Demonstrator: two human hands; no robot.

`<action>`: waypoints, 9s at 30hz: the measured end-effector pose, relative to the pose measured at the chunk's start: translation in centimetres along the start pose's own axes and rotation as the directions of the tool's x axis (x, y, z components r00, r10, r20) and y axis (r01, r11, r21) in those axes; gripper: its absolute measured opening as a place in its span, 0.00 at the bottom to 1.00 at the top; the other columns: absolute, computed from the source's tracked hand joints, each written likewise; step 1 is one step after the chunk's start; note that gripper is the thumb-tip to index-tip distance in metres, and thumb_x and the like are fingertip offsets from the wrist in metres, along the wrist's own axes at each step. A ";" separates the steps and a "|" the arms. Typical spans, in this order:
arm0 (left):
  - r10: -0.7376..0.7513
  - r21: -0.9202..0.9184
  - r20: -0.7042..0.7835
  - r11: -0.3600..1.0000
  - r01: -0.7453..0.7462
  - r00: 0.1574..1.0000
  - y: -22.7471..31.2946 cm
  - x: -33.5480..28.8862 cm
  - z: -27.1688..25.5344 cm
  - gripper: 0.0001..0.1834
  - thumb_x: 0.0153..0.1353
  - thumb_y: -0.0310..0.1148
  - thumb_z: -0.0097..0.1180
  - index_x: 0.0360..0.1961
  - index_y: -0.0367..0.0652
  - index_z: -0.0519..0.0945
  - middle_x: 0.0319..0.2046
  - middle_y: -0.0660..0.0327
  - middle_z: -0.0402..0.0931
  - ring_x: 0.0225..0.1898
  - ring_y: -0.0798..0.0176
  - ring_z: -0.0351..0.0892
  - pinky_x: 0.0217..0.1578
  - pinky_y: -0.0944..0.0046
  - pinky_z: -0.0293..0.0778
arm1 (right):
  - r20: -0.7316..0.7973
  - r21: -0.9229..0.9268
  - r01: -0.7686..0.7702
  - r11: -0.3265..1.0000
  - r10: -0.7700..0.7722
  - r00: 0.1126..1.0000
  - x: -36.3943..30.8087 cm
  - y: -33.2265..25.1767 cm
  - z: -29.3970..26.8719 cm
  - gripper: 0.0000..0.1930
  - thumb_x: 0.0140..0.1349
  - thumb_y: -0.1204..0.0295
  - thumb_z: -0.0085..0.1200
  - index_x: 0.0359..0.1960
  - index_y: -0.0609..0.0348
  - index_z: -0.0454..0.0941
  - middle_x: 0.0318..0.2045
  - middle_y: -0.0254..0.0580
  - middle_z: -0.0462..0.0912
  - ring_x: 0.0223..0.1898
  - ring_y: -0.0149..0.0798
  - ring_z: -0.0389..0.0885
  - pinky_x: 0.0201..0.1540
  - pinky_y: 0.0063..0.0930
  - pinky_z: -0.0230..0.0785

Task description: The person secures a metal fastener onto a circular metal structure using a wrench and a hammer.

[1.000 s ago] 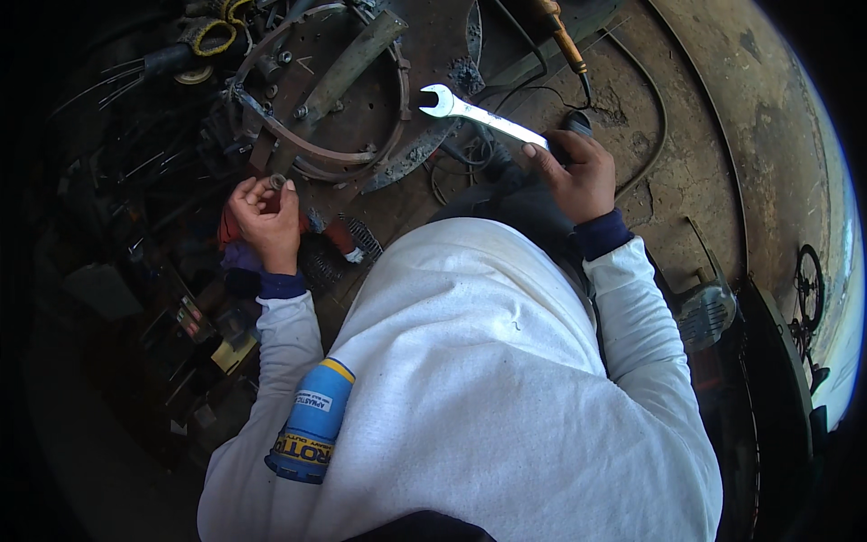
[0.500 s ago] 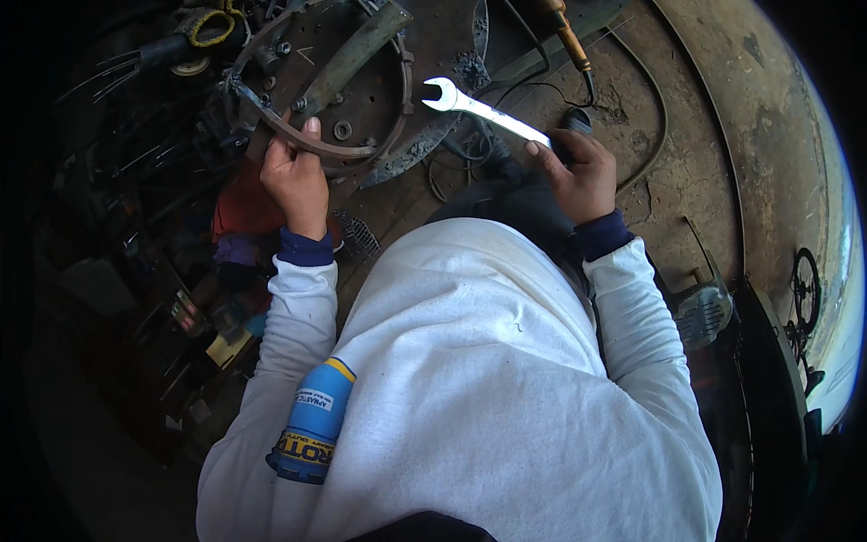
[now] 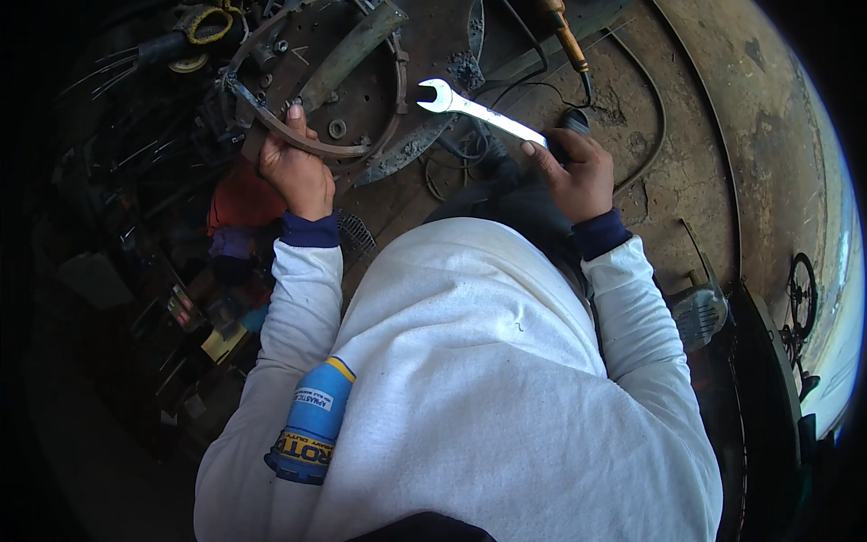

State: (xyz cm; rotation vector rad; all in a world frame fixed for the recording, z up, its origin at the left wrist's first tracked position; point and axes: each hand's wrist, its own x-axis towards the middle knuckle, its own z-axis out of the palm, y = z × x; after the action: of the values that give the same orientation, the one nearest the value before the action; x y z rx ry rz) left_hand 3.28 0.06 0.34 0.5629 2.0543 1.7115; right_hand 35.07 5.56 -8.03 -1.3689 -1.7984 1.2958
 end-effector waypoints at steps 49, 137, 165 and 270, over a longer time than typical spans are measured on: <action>-0.091 0.017 0.082 0.996 0.090 0.992 1.0 0.4 0.1 0.08 0.67 0.31 0.63 0.30 0.41 0.80 0.22 0.70 0.72 0.19 0.77 0.67 0.20 0.74 0.63 | 0.032 0.073 -0.034 0.997 0.032 0.999 -0.1 0.6 0.7 0.21 0.59 0.56 0.69 0.39 0.65 0.86 0.29 0.50 0.84 0.31 0.46 0.83 0.36 0.35 0.75; -0.275 0.642 0.730 0.588 -0.491 0.625 1.4 23.5 -11.9 0.11 0.59 0.35 0.67 0.38 0.39 0.85 0.32 0.61 0.84 0.35 0.68 0.80 0.40 0.65 0.75 | -0.002 -0.057 -0.253 0.966 0.253 0.967 -1.8 -1.8 1.4 0.17 0.67 0.63 0.63 0.43 0.69 0.82 0.30 0.36 0.84 0.33 0.25 0.77 0.37 0.24 0.70; 0.155 0.353 0.654 0.803 -0.480 0.741 4.6 21.0 -11.7 0.12 0.67 0.33 0.62 0.47 0.37 0.84 0.37 0.67 0.83 0.37 0.76 0.77 0.42 0.72 0.72 | -0.066 0.382 -0.158 0.911 0.197 0.978 -0.1 -2.9 2.5 0.15 0.73 0.62 0.54 0.47 0.62 0.83 0.28 0.23 0.74 0.31 0.23 0.68 0.35 0.22 0.64; -0.672 -0.643 0.428 0.245 0.726 0.605 -3.1 -9.5 -3.3 0.12 0.60 0.27 0.51 0.44 0.40 0.79 0.45 0.59 0.84 0.35 0.69 0.81 0.35 0.67 0.76 | 0.487 -0.500 0.547 0.671 -0.305 0.819 6.7 -5.9 -7.1 0.13 0.66 0.54 0.57 0.39 0.47 0.86 0.29 0.41 0.85 0.31 0.51 0.84 0.32 0.44 0.76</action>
State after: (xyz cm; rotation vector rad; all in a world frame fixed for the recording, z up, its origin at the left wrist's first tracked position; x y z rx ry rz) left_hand 9.31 -8.35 -1.68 -0.5564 0.9551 1.6638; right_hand 36.26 14.25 -0.73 -0.8875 -2.7895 0.7302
